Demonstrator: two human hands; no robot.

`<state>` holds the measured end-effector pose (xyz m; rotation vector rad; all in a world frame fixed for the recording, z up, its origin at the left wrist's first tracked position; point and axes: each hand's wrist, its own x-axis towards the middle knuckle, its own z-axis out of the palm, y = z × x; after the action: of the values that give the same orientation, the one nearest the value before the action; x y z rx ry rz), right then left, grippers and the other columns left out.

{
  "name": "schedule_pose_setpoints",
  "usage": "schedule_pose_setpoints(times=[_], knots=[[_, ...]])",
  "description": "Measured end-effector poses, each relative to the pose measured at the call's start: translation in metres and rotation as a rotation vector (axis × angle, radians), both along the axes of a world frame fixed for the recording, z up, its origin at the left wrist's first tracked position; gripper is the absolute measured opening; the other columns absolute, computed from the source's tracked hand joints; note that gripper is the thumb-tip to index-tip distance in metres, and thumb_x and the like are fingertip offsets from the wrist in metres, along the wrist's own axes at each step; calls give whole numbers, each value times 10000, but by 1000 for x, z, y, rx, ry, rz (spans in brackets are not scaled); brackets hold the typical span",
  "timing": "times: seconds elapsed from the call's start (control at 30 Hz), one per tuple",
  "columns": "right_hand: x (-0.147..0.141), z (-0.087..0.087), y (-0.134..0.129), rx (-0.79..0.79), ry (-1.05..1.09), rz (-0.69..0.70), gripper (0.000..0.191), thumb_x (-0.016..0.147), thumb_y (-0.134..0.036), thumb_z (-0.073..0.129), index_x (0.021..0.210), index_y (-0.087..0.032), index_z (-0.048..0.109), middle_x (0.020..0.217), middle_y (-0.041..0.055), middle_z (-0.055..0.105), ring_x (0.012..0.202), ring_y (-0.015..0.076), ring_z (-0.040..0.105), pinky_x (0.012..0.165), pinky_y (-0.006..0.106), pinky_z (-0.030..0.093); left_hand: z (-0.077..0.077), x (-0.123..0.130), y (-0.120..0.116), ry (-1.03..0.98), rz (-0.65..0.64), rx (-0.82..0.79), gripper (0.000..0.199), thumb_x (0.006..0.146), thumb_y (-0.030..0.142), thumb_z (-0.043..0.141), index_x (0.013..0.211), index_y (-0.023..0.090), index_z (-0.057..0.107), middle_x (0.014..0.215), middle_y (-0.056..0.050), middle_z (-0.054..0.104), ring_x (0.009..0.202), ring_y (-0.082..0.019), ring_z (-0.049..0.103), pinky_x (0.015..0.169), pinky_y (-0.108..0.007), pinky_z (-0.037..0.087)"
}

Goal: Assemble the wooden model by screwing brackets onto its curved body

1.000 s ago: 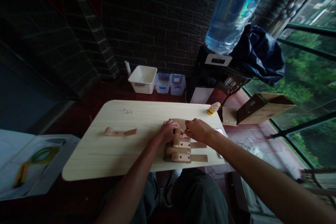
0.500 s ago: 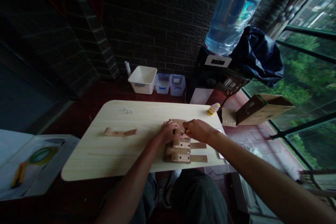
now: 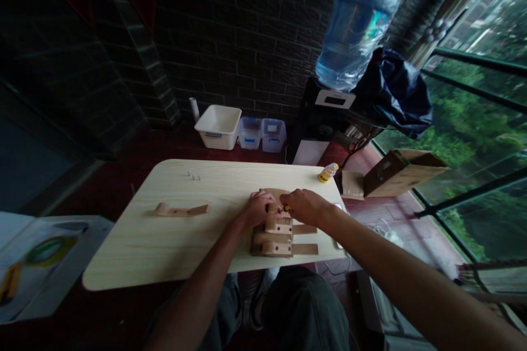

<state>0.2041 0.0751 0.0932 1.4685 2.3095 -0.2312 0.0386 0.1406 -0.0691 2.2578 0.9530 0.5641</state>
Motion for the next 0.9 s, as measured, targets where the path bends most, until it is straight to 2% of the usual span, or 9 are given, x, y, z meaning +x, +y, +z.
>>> schedule_pose_setpoints(times=[0.1, 0.17, 0.33, 0.43, 0.5, 0.6, 0.7, 0.8, 0.9], knots=[[0, -1, 0, 34, 2, 59, 262, 967, -174, 489, 1192, -166, 623, 1155, 149, 736, 1052, 253, 713, 839, 315, 527, -2, -1, 0, 7, 4, -2, 147, 803, 377, 725, 870, 264, 790, 1038, -9, 731, 1063, -241, 573, 1000, -394, 361], [0, -6, 2, 41, 19, 40, 257, 983, -211, 485, 1191, -151, 623, 1131, 155, 742, 1042, 249, 716, 828, 303, 526, -3, -1, 1, 13, 2, -4, 160, 791, 396, 746, 866, 260, 788, 1042, -13, 733, 1070, -244, 571, 1011, -402, 352], [1, -18, 8, 47, 59, -129, 329, 991, -383, 519, 1155, -129, 651, 1085, 165, 753, 1028, 263, 718, 803, 296, 524, -6, 0, 3, 10, -4, -8, 176, 789, 420, 758, 876, 270, 786, 1036, -9, 739, 1075, -246, 570, 1013, -413, 343], [1, -20, 8, 56, 70, -186, 363, 980, -422, 535, 1170, -135, 650, 1098, 165, 750, 1024, 264, 718, 790, 294, 524, -6, 0, 3, 4, -3, 3, 157, 796, 408, 747, 849, 264, 781, 1017, -10, 742, 1051, -241, 579, 995, -407, 353], [1, -17, 6, 52, 79, -161, 346, 974, -395, 545, 1211, -159, 633, 1108, 153, 750, 1010, 254, 722, 785, 292, 524, -5, 0, 3, 1, -1, 13, 140, 802, 385, 734, 833, 257, 780, 1009, -15, 740, 1038, -236, 583, 985, -400, 361], [1, -11, 2, 46, 63, -48, 272, 971, -274, 527, 1209, -197, 634, 1116, 134, 751, 1020, 244, 722, 806, 300, 522, -3, -1, 1, -1, 1, 18, 128, 813, 361, 715, 855, 261, 783, 1008, -14, 737, 1036, -235, 584, 976, -396, 368], [2, -7, 1, 54, 26, 10, 253, 976, -223, 502, 1179, -181, 645, 1122, 150, 747, 1034, 248, 720, 824, 314, 520, -3, -1, 1, 2, -3, 10, 125, 814, 367, 715, 852, 269, 784, 1004, -5, 737, 1047, -238, 579, 972, -398, 364], [2, -10, 4, 32, 62, -26, 275, 986, -307, 519, 1162, -144, 654, 1099, 164, 751, 1020, 249, 722, 819, 302, 517, -4, -2, 1, -3, -8, 8, 146, 803, 392, 734, 865, 269, 782, 1009, -2, 736, 1062, -241, 571, 973, -396, 358], [1, -16, 9, 24, 94, -134, 340, 988, -384, 518, 1133, -122, 679, 1057, 170, 760, 1003, 255, 724, 800, 295, 514, -5, -2, 3, 0, -23, 11, 159, 812, 403, 728, 870, 263, 777, 1031, -4, 735, 1069, -237, 567, 974, -392, 356]])
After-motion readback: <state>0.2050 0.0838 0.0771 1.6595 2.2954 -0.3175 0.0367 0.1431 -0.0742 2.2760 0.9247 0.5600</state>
